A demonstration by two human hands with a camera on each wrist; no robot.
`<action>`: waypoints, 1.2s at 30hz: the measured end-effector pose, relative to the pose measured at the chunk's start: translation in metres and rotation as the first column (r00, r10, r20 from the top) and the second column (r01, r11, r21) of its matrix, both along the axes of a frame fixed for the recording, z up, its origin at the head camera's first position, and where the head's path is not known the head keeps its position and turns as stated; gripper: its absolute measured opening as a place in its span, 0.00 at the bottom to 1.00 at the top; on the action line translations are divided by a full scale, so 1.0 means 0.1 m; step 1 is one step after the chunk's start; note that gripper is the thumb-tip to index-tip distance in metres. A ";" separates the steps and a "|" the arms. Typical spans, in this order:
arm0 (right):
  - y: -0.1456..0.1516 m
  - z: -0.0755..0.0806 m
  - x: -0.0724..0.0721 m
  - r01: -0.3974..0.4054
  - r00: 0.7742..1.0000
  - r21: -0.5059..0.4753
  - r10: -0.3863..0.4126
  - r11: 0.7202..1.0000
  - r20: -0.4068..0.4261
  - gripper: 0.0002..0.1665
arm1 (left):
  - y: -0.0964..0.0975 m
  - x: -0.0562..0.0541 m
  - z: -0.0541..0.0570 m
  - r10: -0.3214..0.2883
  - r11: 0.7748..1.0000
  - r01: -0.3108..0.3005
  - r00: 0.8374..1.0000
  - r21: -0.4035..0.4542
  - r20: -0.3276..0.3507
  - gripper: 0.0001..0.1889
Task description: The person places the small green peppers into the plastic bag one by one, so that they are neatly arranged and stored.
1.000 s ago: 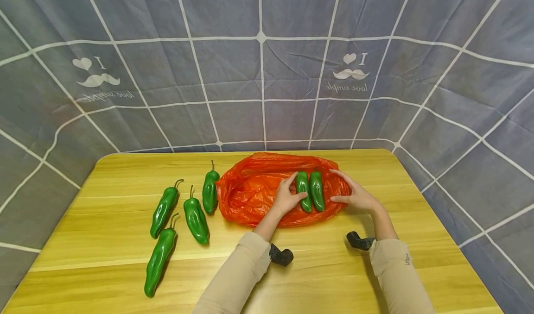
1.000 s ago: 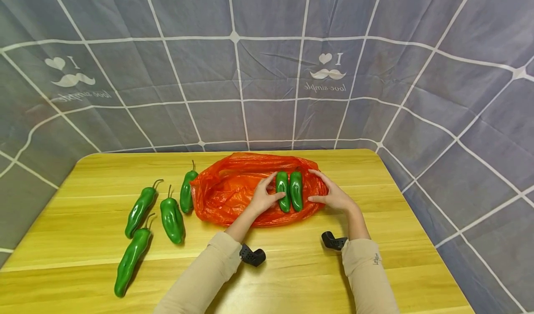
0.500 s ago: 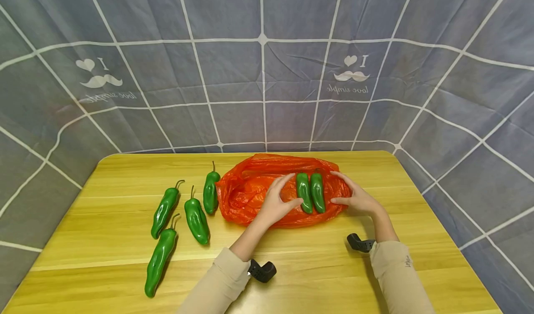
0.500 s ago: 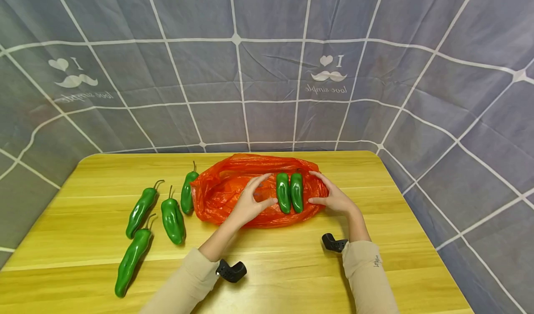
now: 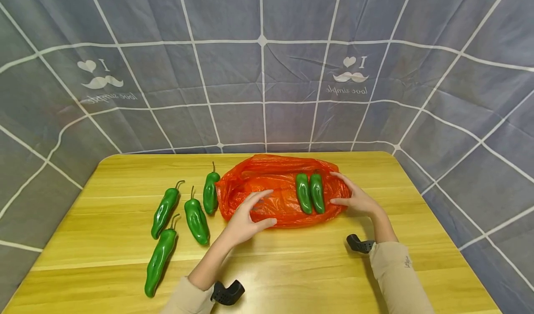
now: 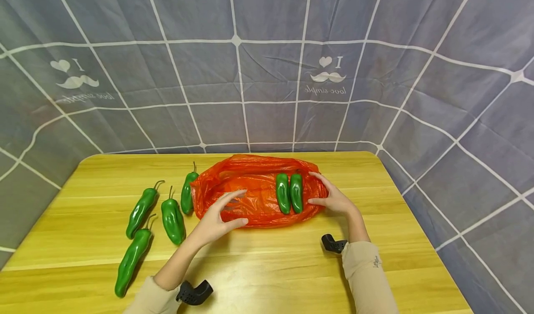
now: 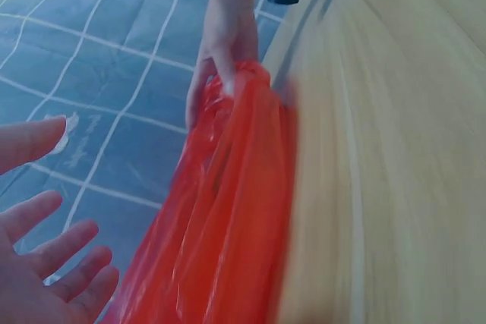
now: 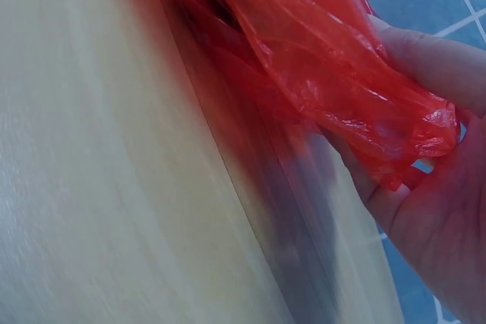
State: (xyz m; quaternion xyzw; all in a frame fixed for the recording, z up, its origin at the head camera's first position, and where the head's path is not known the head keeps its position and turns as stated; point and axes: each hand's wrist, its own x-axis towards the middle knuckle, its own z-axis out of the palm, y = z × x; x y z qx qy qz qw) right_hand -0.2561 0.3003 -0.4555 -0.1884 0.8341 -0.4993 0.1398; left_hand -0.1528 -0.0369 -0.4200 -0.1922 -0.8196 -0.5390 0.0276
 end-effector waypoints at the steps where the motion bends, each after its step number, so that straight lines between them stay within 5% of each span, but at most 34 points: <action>1: 0.00 0.00 0.00 0.000 1.000 -0.004 0.000 1.000 0.002 0.49 | -0.04 0.02 -0.01 0.001 1.000 -0.001 1.000 0.004 -0.005 0.31; 18: 0.00 -0.02 0.00 -0.002 1.000 -0.023 0.003 1.000 0.015 0.49 | -0.90 0.23 0.08 0.120 0.993 -0.119 0.991 0.017 -0.054 0.31; 27: 0.02 -0.02 0.00 -0.003 1.000 -0.006 0.003 1.000 0.003 0.49 | -1.46 0.26 0.07 0.273 0.962 -0.274 0.960 -0.016 -0.065 0.32; 32: 0.01 -0.01 0.00 -0.001 1.000 -0.001 0.001 1.000 0.007 0.49 | -1.79 0.26 0.01 0.318 0.943 -0.320 0.947 -0.089 -0.042 0.33; 36: 0.01 0.00 -0.01 0.000 1.000 -0.010 0.000 1.000 0.024 0.49 | -2.07 0.20 -0.17 0.333 0.933 -0.333 0.943 -0.133 -0.024 0.35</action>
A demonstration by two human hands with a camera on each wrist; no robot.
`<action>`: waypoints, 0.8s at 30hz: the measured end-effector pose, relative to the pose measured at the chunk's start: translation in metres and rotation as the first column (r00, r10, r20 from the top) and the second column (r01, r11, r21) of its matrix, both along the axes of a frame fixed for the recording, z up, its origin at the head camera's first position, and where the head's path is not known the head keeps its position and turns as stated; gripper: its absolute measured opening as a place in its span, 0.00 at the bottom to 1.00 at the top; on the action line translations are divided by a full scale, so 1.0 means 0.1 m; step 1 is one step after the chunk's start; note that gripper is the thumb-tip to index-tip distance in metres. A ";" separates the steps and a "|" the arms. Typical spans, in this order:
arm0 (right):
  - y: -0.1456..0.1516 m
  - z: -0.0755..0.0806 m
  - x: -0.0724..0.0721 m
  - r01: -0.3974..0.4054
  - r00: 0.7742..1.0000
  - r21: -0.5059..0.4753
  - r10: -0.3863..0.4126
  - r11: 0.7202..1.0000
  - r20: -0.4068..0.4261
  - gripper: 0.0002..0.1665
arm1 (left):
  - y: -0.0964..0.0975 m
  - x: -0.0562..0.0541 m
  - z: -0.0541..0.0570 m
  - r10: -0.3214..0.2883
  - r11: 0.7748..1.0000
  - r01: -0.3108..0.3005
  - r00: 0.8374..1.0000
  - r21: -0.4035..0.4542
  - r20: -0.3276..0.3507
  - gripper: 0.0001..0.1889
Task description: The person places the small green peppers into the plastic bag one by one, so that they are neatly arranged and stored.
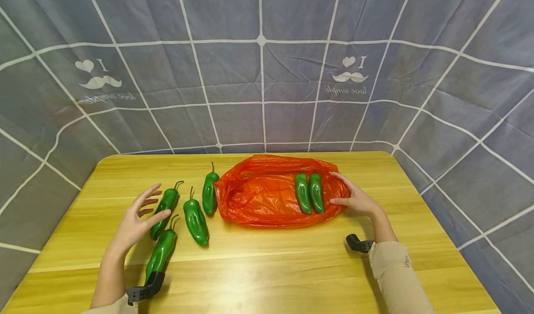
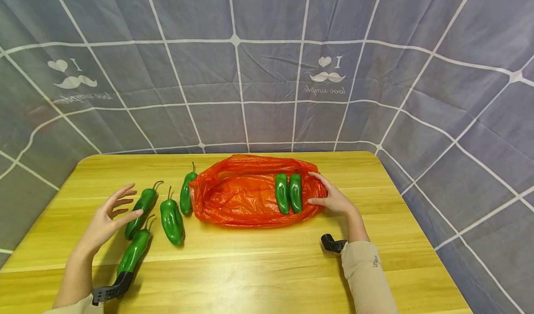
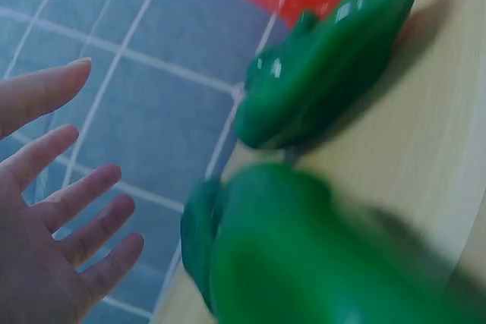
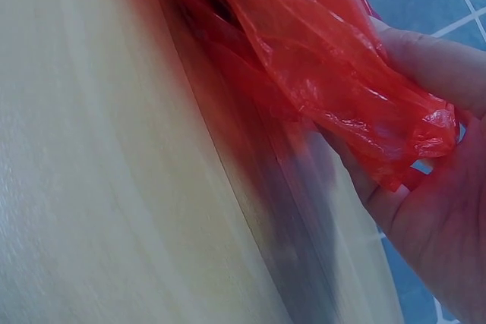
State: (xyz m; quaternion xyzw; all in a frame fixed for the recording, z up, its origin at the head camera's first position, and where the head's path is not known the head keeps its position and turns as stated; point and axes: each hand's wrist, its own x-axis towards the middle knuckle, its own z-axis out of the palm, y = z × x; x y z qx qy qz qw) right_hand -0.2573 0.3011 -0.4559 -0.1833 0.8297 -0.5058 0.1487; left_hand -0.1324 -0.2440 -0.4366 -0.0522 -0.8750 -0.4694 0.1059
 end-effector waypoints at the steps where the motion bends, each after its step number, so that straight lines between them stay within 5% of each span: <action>1: 0.00 0.00 0.00 0.000 1.000 -0.002 0.000 1.000 0.004 0.49 | -0.05 -0.01 -0.02 -0.002 1.000 0.002 1.000 0.001 0.009 0.35; 10: 0.00 0.01 0.00 0.003 1.000 -0.002 -0.003 1.000 0.010 0.49 | -0.23 -0.02 -0.02 0.007 1.000 -0.008 0.994 0.002 0.107 0.37; 24: -0.01 0.03 0.01 0.000 1.000 0.003 0.000 1.000 -0.002 0.49 | -0.38 -0.11 -0.04 -0.063 0.998 0.066 0.958 0.000 0.281 0.40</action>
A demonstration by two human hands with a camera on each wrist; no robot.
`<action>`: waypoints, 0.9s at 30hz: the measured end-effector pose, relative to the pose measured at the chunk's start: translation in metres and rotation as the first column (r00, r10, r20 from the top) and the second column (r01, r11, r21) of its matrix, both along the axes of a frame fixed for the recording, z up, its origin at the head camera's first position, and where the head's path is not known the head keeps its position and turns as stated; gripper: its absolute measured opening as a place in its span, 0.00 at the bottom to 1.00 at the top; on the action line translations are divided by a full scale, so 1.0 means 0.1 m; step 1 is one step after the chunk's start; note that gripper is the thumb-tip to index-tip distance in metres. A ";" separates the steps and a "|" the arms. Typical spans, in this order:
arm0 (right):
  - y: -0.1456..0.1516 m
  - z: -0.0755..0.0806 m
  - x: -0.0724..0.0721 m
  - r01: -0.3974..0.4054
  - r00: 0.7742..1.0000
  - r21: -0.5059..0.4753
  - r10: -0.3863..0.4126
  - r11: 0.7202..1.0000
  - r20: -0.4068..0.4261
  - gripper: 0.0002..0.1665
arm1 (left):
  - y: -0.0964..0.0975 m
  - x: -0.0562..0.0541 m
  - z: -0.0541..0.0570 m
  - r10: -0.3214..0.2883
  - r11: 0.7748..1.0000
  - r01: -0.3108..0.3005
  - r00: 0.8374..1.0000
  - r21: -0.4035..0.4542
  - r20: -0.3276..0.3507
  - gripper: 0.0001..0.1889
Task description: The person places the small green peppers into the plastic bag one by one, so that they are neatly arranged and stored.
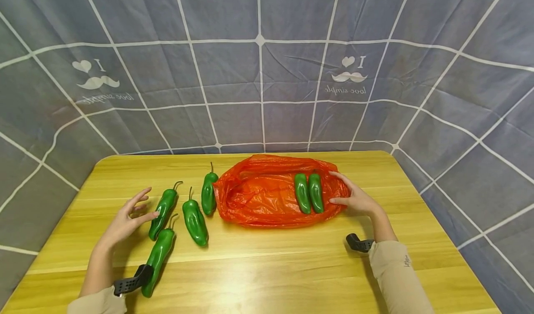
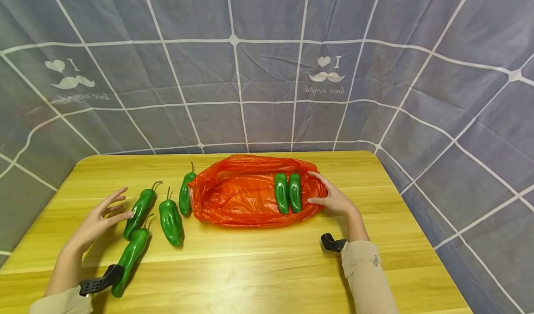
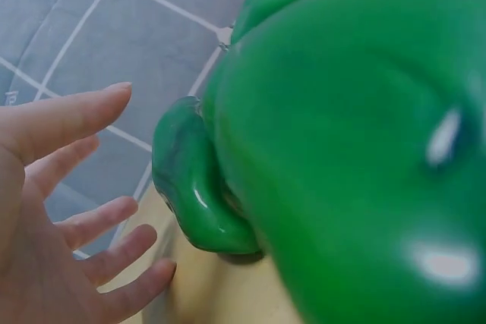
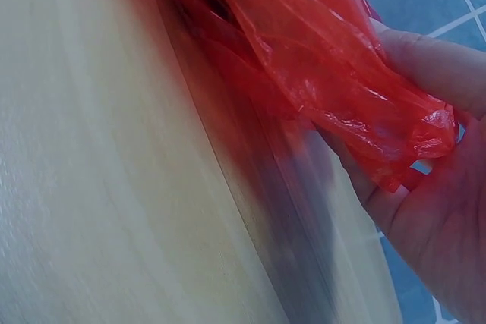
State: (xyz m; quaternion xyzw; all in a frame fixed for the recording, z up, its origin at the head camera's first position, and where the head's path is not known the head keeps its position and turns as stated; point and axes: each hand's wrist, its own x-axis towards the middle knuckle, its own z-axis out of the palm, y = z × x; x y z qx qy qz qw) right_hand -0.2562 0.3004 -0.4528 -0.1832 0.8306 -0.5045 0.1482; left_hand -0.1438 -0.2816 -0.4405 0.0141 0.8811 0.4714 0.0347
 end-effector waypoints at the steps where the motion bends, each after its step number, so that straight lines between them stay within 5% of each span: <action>1: 0.00 0.00 0.00 0.000 1.000 0.002 0.000 1.000 -0.003 0.49 | 0.00 -0.01 0.00 -0.009 1.000 0.009 1.000 0.000 0.010 0.40; 11: 0.00 0.01 0.00 -0.003 1.000 0.012 0.003 1.000 -0.009 0.49 | 0.05 -0.05 -0.03 -0.106 0.992 0.107 0.994 -0.067 0.016 0.40; 27: -0.01 0.03 0.00 0.001 1.000 0.014 0.000 1.000 -0.014 0.50 | 0.06 -0.02 -0.04 -0.066 0.993 0.067 0.998 -0.096 0.012 0.36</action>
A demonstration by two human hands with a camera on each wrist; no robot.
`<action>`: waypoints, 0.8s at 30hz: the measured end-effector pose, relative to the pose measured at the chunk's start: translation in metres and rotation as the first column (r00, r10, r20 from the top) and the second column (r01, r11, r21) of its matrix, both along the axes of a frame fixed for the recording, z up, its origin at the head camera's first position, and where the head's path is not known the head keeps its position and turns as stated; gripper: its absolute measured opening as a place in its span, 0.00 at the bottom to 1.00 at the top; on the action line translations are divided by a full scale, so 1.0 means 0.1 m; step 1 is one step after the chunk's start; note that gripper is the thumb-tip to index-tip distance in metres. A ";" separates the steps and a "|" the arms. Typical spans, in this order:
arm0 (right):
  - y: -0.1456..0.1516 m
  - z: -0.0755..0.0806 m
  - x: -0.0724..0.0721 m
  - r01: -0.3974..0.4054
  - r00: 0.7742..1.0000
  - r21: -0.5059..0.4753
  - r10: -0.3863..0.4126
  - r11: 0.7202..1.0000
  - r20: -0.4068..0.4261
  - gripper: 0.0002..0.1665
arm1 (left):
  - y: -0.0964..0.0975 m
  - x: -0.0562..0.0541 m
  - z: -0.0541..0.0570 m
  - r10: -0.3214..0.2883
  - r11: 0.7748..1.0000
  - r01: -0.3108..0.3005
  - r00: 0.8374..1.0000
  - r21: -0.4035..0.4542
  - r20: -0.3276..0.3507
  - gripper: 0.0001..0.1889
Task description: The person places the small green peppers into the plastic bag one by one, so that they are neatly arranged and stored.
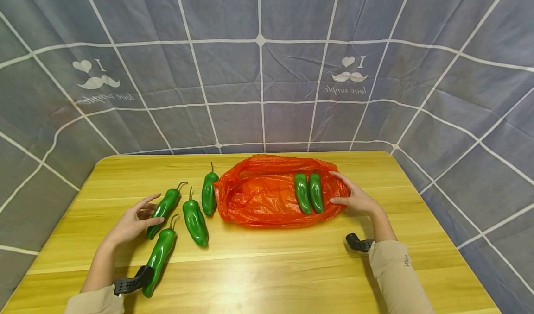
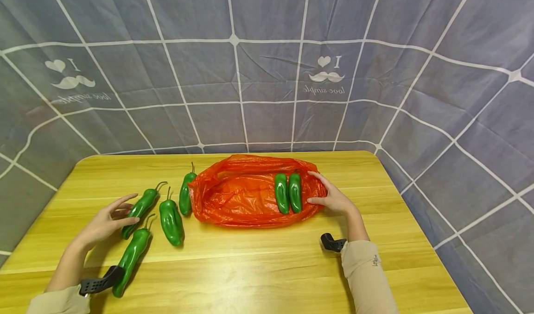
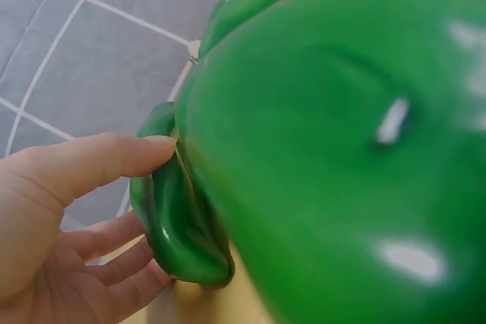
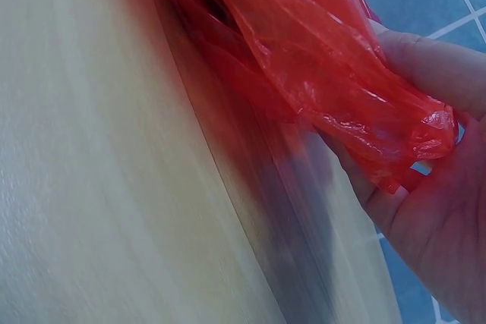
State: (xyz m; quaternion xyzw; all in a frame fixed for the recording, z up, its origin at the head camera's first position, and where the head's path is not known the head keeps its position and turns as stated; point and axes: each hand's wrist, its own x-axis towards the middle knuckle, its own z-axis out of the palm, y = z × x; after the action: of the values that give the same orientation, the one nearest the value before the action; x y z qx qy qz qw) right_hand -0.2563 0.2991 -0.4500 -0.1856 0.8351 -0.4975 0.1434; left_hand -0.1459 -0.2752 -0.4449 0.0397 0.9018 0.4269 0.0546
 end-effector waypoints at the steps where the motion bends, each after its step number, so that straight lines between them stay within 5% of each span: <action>1: 0.00 0.00 0.00 -0.003 1.000 -0.001 0.003 1.000 0.002 0.50 | 0.00 0.00 0.00 0.001 1.000 -0.001 1.000 0.002 -0.008 0.36; 24: 0.01 -0.01 -0.01 0.008 1.000 0.022 -0.008 1.000 0.009 0.49 | -0.02 0.05 0.04 0.036 0.999 -0.035 0.999 0.024 -0.019 0.34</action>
State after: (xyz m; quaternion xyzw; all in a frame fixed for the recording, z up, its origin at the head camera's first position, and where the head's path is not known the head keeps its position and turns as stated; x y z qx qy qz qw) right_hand -0.2570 0.3000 -0.4506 -0.1783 0.8405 -0.4899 0.1472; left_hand -0.1411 -0.2773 -0.4412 0.0285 0.8977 0.4381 0.0377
